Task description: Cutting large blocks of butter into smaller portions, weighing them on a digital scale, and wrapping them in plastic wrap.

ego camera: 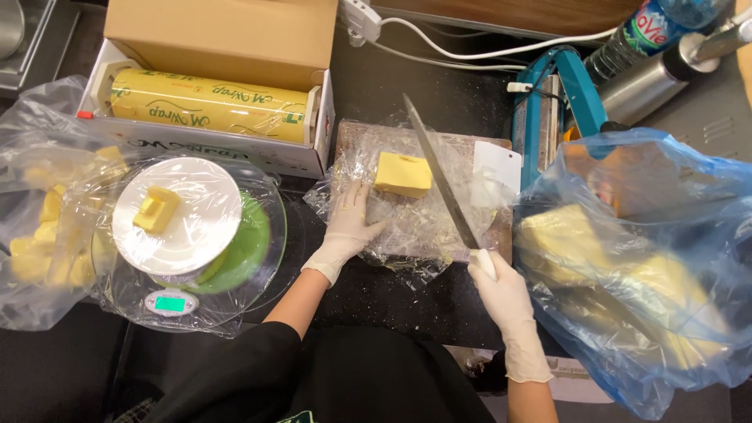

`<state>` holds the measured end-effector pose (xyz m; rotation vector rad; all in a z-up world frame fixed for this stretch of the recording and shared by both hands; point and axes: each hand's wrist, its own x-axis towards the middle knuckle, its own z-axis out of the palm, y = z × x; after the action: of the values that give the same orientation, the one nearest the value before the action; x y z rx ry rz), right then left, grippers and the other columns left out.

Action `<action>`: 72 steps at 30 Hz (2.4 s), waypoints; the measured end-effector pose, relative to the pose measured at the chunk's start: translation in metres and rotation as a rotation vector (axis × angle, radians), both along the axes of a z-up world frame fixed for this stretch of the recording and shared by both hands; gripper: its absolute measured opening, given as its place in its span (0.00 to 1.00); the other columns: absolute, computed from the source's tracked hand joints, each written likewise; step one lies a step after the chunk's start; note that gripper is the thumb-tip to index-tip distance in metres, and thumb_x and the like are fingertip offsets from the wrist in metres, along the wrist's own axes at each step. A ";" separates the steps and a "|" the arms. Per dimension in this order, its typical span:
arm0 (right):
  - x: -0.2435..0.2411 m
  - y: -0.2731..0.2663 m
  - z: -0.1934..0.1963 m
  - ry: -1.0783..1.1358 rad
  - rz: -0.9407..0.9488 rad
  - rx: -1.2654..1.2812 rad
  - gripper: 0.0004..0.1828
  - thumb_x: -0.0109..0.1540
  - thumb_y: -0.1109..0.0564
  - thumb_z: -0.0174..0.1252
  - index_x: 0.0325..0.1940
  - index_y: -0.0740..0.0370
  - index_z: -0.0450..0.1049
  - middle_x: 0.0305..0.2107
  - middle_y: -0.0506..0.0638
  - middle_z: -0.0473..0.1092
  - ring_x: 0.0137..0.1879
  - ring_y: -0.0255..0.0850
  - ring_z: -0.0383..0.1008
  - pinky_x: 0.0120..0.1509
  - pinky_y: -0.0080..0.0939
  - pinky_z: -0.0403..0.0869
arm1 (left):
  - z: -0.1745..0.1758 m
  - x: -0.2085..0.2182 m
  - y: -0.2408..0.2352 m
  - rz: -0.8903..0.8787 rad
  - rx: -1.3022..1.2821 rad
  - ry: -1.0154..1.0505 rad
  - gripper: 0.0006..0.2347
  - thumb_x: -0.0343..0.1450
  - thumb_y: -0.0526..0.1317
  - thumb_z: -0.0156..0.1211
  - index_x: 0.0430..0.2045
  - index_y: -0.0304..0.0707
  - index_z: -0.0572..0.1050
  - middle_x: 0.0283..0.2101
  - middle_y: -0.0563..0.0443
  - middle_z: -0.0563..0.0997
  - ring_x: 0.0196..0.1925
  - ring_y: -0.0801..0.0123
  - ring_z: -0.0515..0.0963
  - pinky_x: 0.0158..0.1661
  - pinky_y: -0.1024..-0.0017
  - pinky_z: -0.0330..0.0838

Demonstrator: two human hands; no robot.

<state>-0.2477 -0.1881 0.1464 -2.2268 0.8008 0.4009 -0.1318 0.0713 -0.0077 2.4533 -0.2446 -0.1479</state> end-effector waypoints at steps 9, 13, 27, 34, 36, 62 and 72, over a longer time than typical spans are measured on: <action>0.024 -0.013 0.024 0.093 0.116 -0.076 0.21 0.56 0.35 0.59 0.51 0.39 0.77 0.43 0.60 0.76 0.57 0.55 0.72 0.61 0.52 0.69 | -0.001 -0.002 0.002 -0.013 0.027 -0.036 0.38 0.58 0.53 0.70 0.61 0.39 0.59 0.66 0.39 0.58 0.71 0.49 0.55 0.68 0.60 0.48; 0.025 -0.013 0.026 0.090 0.132 -0.043 0.23 0.55 0.35 0.60 0.50 0.41 0.77 0.43 0.61 0.76 0.58 0.56 0.72 0.61 0.52 0.68 | -0.002 0.001 0.002 -0.007 -0.011 -0.046 0.37 0.59 0.53 0.69 0.60 0.38 0.60 0.65 0.38 0.60 0.70 0.49 0.57 0.68 0.60 0.49; 0.091 -0.005 -0.081 -0.056 0.038 0.120 0.28 0.59 0.38 0.55 0.60 0.49 0.70 0.53 0.64 0.69 0.64 0.58 0.65 0.65 0.58 0.66 | 0.118 0.066 -0.118 0.255 0.359 0.239 0.57 0.52 0.68 0.65 0.69 0.34 0.41 0.68 0.26 0.49 0.65 0.31 0.57 0.54 0.40 0.55; 0.083 -0.021 -0.097 -0.060 0.047 0.138 0.27 0.58 0.37 0.57 0.57 0.47 0.71 0.52 0.58 0.71 0.62 0.54 0.68 0.63 0.56 0.68 | 0.073 0.084 -0.124 0.193 0.483 0.290 0.50 0.52 0.65 0.60 0.67 0.39 0.48 0.51 0.38 0.63 0.48 0.34 0.68 0.43 0.50 0.66; 0.093 -0.029 -0.092 -0.106 0.053 0.112 0.27 0.58 0.39 0.58 0.58 0.49 0.70 0.52 0.58 0.70 0.63 0.54 0.67 0.64 0.55 0.67 | 0.115 0.066 -0.112 0.204 0.405 0.275 0.49 0.52 0.67 0.60 0.66 0.38 0.51 0.52 0.40 0.64 0.51 0.36 0.69 0.46 0.49 0.65; 0.126 -0.021 -0.065 -0.098 0.096 0.008 0.24 0.55 0.47 0.60 0.55 0.51 0.70 0.46 0.57 0.73 0.56 0.54 0.73 0.54 0.55 0.72 | -0.004 0.036 0.028 0.858 -0.172 0.361 0.41 0.53 0.62 0.69 0.56 0.36 0.65 0.53 0.38 0.69 0.56 0.43 0.73 0.54 0.49 0.68; 0.079 -0.054 -0.070 -0.137 -0.070 -0.006 0.18 0.54 0.51 0.57 0.47 0.58 0.71 0.41 0.65 0.73 0.53 0.60 0.72 0.55 0.58 0.69 | 0.048 0.011 0.012 0.560 -0.032 0.077 0.24 0.62 0.53 0.60 0.50 0.45 0.71 0.48 0.46 0.72 0.54 0.46 0.74 0.52 0.51 0.69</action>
<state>-0.1686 -0.2417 0.0760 -2.1986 0.8050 0.2104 -0.1206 0.0835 0.0407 2.3800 0.4680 0.0071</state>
